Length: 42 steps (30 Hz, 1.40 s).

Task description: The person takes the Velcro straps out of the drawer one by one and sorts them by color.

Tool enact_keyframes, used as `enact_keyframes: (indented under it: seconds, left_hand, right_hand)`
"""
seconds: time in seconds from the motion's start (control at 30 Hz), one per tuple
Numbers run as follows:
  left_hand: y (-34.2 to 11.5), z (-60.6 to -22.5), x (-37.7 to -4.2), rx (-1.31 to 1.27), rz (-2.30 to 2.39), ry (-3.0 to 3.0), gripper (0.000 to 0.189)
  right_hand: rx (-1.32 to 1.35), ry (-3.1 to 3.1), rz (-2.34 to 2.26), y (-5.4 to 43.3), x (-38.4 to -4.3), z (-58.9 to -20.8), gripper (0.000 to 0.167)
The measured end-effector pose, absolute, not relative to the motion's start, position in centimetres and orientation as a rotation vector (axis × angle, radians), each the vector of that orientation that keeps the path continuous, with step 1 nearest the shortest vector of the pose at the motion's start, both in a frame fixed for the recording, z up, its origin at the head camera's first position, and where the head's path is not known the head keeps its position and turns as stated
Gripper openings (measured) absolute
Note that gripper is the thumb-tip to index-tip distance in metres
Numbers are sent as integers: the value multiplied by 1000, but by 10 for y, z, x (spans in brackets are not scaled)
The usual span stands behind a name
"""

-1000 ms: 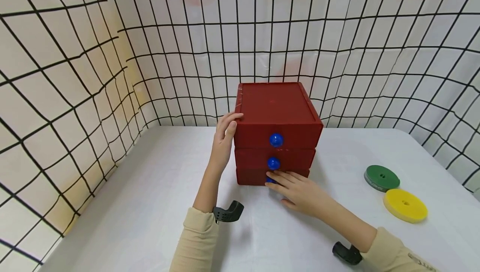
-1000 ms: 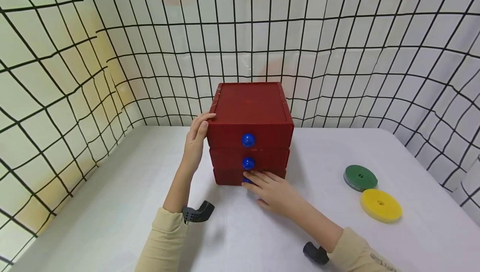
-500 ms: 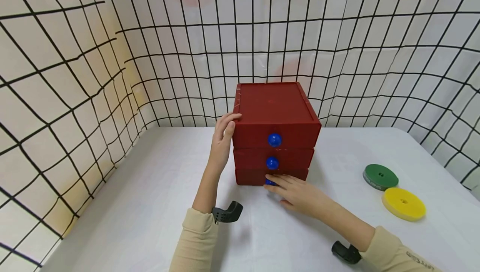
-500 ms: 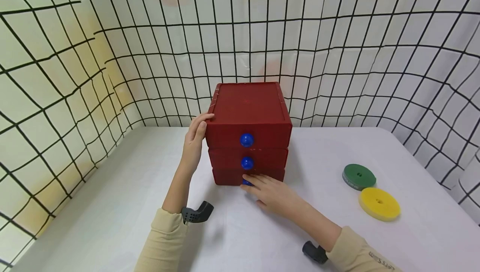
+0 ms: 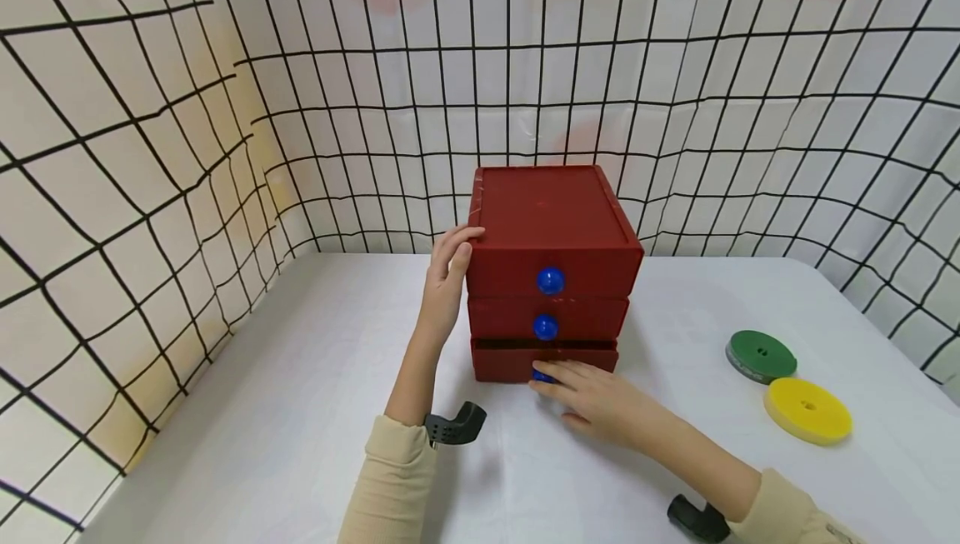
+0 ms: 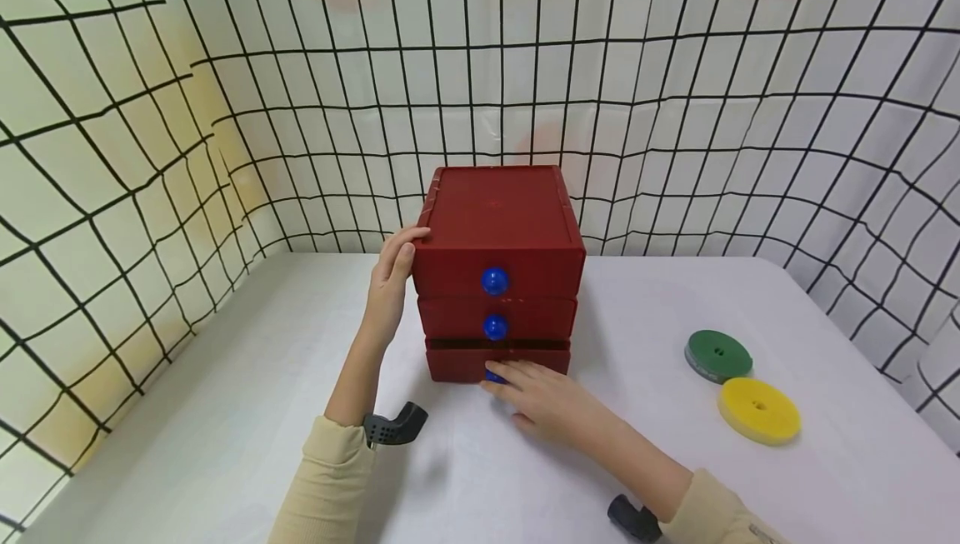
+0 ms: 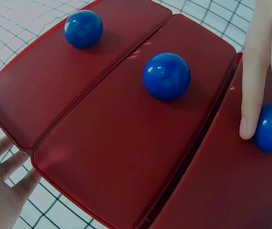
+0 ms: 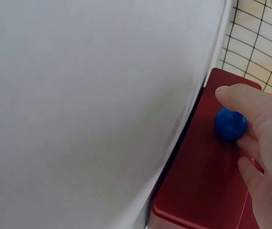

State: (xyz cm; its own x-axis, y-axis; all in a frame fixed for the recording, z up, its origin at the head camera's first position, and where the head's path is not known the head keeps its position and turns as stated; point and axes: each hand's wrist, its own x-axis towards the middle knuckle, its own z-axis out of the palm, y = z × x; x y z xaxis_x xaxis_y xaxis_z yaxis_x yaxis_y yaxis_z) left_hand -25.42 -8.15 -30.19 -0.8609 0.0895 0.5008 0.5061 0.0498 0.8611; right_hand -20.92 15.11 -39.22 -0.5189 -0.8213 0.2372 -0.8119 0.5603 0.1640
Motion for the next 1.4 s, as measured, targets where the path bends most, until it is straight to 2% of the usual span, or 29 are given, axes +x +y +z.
enact_keyframes:
  seconds: [0.5,0.73,1.0,1.4]
  left_hand:
    - [-82,-303,-256,-617,-1870,-2021,33]
    - [-85,-323,-275,-650,-1830,-1982,36]
    - [-83,-303,-256,-634,-1875,-2003,33]
    - [-83,-303,-257,-626,-1859,-2009,32]
  right_hand:
    - [1349,-2616,-11,149,-198,-391,54]
    - [1356,-2638,1,147,-190,-389,53]
    - [1384,-2588,6,146,-181,-388,53]
    - [1400,-2575,15,145,-164,-388,54]
